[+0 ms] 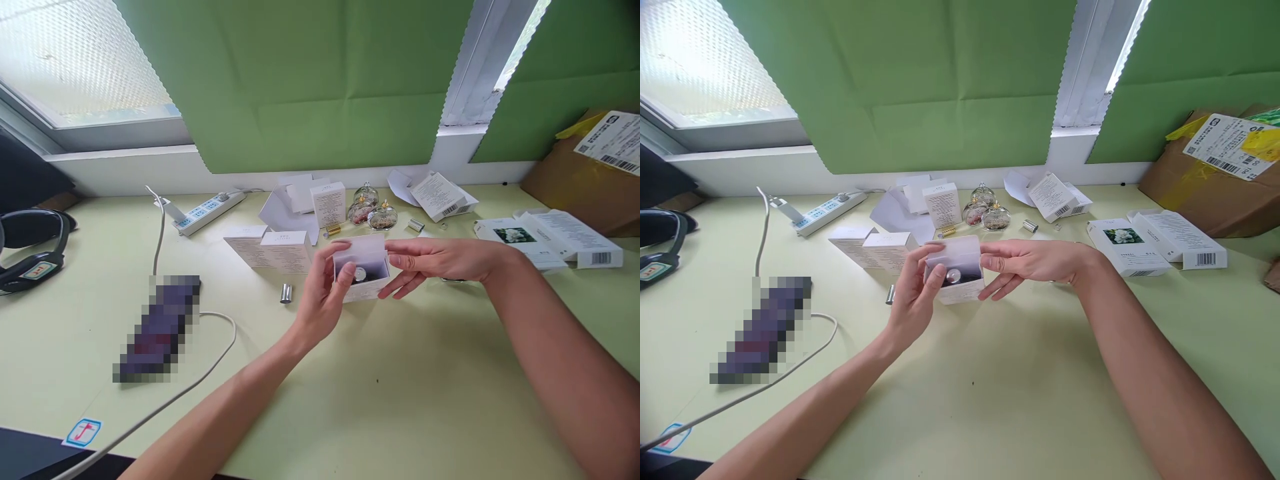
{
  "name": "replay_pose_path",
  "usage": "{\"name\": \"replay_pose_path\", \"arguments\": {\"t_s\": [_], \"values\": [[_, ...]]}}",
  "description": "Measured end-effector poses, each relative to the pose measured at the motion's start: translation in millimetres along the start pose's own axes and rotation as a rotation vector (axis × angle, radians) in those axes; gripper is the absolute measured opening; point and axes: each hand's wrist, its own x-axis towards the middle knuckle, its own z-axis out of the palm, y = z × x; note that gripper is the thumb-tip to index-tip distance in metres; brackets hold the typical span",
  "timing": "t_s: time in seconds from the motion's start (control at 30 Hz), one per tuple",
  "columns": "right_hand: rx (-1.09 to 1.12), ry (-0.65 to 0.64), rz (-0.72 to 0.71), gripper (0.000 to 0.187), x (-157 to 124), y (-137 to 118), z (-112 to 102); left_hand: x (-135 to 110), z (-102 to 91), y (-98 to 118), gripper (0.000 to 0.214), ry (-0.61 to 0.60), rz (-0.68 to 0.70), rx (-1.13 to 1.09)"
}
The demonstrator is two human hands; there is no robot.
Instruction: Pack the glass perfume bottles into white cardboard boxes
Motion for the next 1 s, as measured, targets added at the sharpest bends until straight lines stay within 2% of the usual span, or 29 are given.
{"name": "replay_pose_path", "arguments": {"t_s": [0.1,0.2,0.33,0.67,0.8,1.0], "values": [[0.03,0.008,0.052,0.054,-0.1,5.5,-8.3,3.1,-6.4,1.5,0.045,-0.146,-0.076,-0.072],[0.064,0.006,0.099,0.058,1.4,9.9,-13.4,5.8,-10.0,4.1,0.04,-0.165,-0.144,-0.116],[0.083,0.011,0.096,0.057,3.2,12.3,-14.5,7.9,-9.3,2.6,0.04,-0.173,-0.128,-0.156],[0.095,0.007,0.064,0.049,5.3,12.5,-13.1,12.5,-9.1,2.2,0.031,-0.123,-0.091,-0.139],[0.095,0.007,0.057,0.049,6.9,11.9,-10.8,13.7,-8.6,3.5,0.021,-0.041,-0.145,-0.161],[0.117,0.018,0.093,0.052,10.4,12.8,-9.4,12.2,-6.4,6.8,0.023,0.058,-0.179,-0.162]]}}
